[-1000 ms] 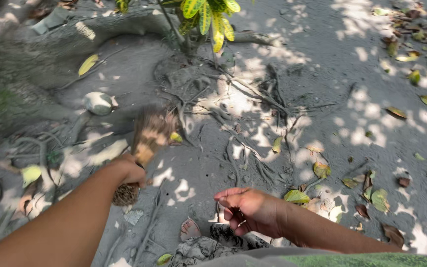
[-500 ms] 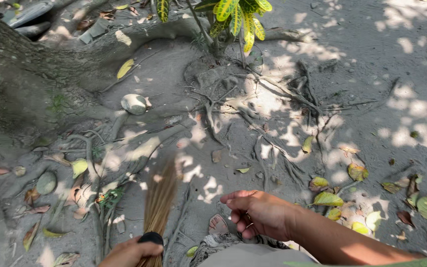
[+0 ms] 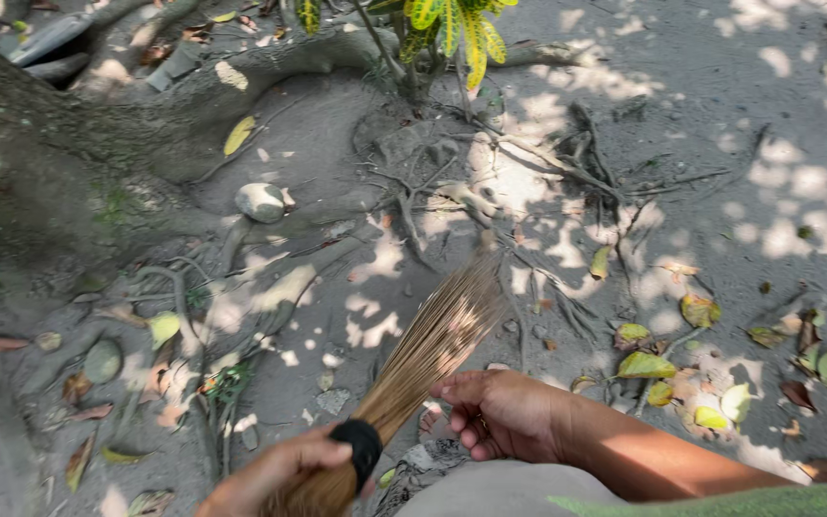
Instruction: The person sweeps leaves and debris on a sandy ground using a bundle of sticks.
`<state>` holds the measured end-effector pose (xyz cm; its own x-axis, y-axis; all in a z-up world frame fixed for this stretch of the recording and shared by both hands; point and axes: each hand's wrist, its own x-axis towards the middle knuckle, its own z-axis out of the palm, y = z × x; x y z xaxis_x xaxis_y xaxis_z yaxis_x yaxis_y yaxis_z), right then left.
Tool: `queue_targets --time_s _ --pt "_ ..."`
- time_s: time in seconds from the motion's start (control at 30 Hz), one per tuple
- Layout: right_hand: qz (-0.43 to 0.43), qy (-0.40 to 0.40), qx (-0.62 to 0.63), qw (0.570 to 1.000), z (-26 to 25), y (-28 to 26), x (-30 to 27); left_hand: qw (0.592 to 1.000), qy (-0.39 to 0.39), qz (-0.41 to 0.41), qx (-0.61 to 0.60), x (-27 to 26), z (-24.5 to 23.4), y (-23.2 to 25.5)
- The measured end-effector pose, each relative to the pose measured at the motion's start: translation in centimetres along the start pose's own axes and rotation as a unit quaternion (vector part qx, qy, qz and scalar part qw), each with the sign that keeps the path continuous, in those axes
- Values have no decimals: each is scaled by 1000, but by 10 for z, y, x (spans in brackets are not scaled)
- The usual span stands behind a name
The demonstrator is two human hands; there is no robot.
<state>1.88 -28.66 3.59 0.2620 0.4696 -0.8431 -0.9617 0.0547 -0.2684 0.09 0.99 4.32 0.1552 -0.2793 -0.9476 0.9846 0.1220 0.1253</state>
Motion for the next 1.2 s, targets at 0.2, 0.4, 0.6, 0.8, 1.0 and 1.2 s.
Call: queue_targets --time_s 0.2,0.4,0.6,0.8,1.0,1.2 --pt "18 -5 -70 997 16 8 7 990 133 35 -37 13 -28 -50" --pt "42 -21 -114 992 26 9 22 970 140 35 -197 13 -89 -67" --pt "45 -43 -126 990 36 9 22 962 62 74 -254 -11 -170 -120" --pt "36 -32 -121 991 41 1 16 979 90 71 -170 43 -157 -138" --pt "35 -23 -135 990 29 4 12 993 104 -42 -24 37 -93 -68" --pt "30 -33 -127 991 35 3 10 995 62 70 20 17 -150 -103"
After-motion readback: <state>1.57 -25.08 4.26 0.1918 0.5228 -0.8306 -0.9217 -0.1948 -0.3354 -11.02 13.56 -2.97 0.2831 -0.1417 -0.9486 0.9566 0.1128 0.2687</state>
